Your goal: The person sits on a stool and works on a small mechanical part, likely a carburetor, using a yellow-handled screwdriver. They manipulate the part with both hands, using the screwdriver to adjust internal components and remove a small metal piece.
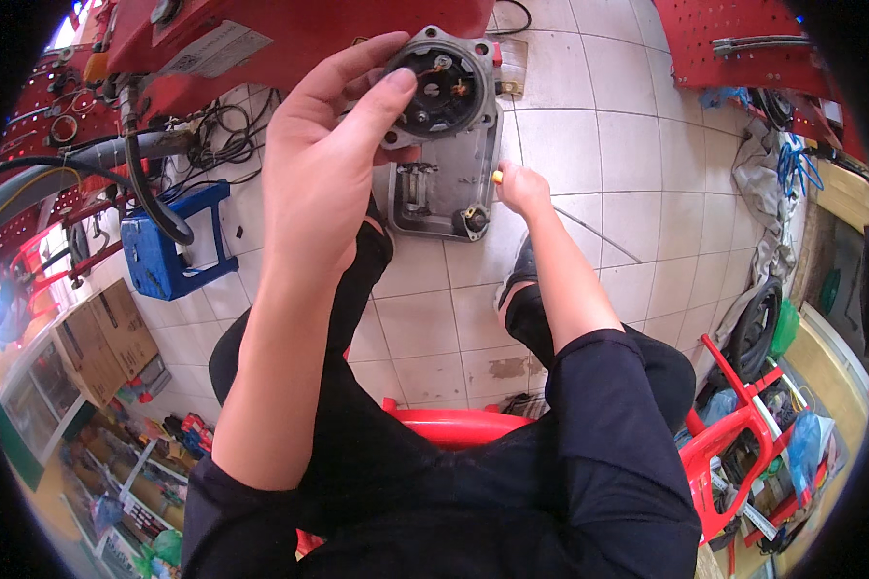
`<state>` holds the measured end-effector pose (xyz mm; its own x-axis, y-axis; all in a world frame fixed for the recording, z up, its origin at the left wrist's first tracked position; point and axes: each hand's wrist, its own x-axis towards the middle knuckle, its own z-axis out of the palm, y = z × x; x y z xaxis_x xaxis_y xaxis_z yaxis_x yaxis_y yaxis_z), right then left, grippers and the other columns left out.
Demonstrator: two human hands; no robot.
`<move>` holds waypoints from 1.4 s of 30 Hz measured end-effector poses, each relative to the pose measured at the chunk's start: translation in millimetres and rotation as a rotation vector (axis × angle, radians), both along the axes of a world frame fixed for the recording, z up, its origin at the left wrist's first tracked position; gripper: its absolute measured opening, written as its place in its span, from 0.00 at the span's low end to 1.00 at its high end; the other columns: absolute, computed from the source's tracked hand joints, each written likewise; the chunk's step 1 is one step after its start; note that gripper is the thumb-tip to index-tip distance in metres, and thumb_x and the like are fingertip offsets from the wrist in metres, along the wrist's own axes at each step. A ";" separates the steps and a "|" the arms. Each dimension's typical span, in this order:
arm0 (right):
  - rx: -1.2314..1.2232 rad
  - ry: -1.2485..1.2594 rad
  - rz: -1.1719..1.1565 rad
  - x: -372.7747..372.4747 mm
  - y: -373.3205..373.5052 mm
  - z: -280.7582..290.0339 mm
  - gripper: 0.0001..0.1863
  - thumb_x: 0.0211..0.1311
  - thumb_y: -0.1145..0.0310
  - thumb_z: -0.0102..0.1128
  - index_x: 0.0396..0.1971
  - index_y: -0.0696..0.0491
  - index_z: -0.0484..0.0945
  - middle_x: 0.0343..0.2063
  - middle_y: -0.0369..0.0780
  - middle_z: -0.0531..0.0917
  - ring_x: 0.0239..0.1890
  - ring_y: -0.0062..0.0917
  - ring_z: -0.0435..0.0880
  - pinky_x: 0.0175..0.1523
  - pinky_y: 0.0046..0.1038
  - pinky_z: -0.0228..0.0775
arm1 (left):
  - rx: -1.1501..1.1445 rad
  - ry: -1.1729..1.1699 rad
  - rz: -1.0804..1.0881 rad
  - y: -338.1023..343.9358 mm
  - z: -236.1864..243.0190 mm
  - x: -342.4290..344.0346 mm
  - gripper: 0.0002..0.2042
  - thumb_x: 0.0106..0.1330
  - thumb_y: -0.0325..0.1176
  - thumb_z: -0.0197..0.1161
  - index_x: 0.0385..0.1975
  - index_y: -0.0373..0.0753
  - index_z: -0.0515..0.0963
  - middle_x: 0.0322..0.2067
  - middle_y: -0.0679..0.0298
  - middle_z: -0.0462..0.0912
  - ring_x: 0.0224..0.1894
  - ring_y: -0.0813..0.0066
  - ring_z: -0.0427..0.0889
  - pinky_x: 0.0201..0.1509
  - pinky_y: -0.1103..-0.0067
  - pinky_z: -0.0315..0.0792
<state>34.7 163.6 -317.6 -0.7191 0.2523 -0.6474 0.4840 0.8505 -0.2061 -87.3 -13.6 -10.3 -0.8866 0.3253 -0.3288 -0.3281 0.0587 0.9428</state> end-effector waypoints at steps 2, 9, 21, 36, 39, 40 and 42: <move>0.014 0.016 0.010 -9.5 2.0 -3.6 0.18 0.56 0.61 0.53 0.48 0.44 0.74 0.36 0.45 0.82 0.41 0.39 0.81 0.43 0.39 0.74 | -0.016 -0.016 0.018 -0.1 0.3 1.2 0.16 0.65 0.31 0.55 0.53 0.37 0.71 0.44 0.62 0.79 0.41 0.79 0.79 0.35 0.81 0.74; 0.011 -0.100 0.101 -47.1 -3.6 -31.3 0.25 0.58 0.65 0.52 0.58 0.41 0.66 0.40 0.42 0.82 0.42 0.35 0.82 0.43 0.37 0.75 | 0.104 -0.039 0.047 -11.4 -1.0 -9.6 0.18 0.68 0.28 0.50 0.57 0.34 0.65 0.48 0.59 0.77 0.39 0.77 0.80 0.32 0.81 0.75; -0.336 0.122 -0.140 -61.9 40.6 -62.1 0.15 0.50 0.64 0.54 0.38 0.50 0.79 0.38 0.47 0.82 0.43 0.39 0.81 0.47 0.37 0.72 | 0.028 -0.069 0.041 -9.0 -14.5 -17.0 0.19 0.69 0.30 0.49 0.58 0.34 0.64 0.48 0.56 0.76 0.38 0.76 0.81 0.32 0.81 0.76; -0.356 -0.290 0.069 -52.8 5.1 -26.7 0.19 0.49 0.56 0.59 0.36 0.55 0.80 0.34 0.48 0.83 0.37 0.37 0.82 0.43 0.34 0.74 | 0.005 -0.012 -0.001 -18.2 -13.8 -18.0 0.19 0.68 0.29 0.50 0.58 0.33 0.65 0.49 0.57 0.76 0.40 0.77 0.80 0.31 0.82 0.74; -0.271 -0.315 0.237 -36.6 -16.9 -23.0 0.23 0.47 0.52 0.62 0.37 0.56 0.79 0.31 0.46 0.83 0.34 0.35 0.83 0.41 0.34 0.75 | 0.026 -0.036 0.151 -15.5 -22.0 -10.9 0.18 0.68 0.29 0.50 0.57 0.33 0.66 0.48 0.57 0.77 0.39 0.77 0.80 0.31 0.82 0.74; -0.217 -0.282 0.286 -25.7 -24.6 -27.4 0.23 0.47 0.53 0.62 0.39 0.55 0.79 0.32 0.45 0.83 0.36 0.35 0.83 0.43 0.34 0.74 | 0.031 -0.035 0.149 -15.3 -22.4 -11.3 0.18 0.68 0.29 0.50 0.57 0.33 0.66 0.48 0.58 0.77 0.39 0.78 0.80 0.31 0.83 0.74; -0.168 -0.301 0.337 -22.2 -32.0 -27.6 0.22 0.48 0.56 0.60 0.44 0.50 0.78 0.37 0.45 0.83 0.43 0.37 0.81 0.47 0.36 0.74 | 0.025 -0.021 0.071 -17.1 -19.4 -16.7 0.18 0.68 0.30 0.50 0.57 0.33 0.66 0.47 0.58 0.77 0.39 0.78 0.80 0.31 0.83 0.73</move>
<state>12.5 131.7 -345.2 -0.5174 -0.0884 -0.8512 0.2467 0.9370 -0.2473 -104.0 -30.7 -29.7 -0.9007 0.2705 -0.3399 -0.3500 0.0114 0.9367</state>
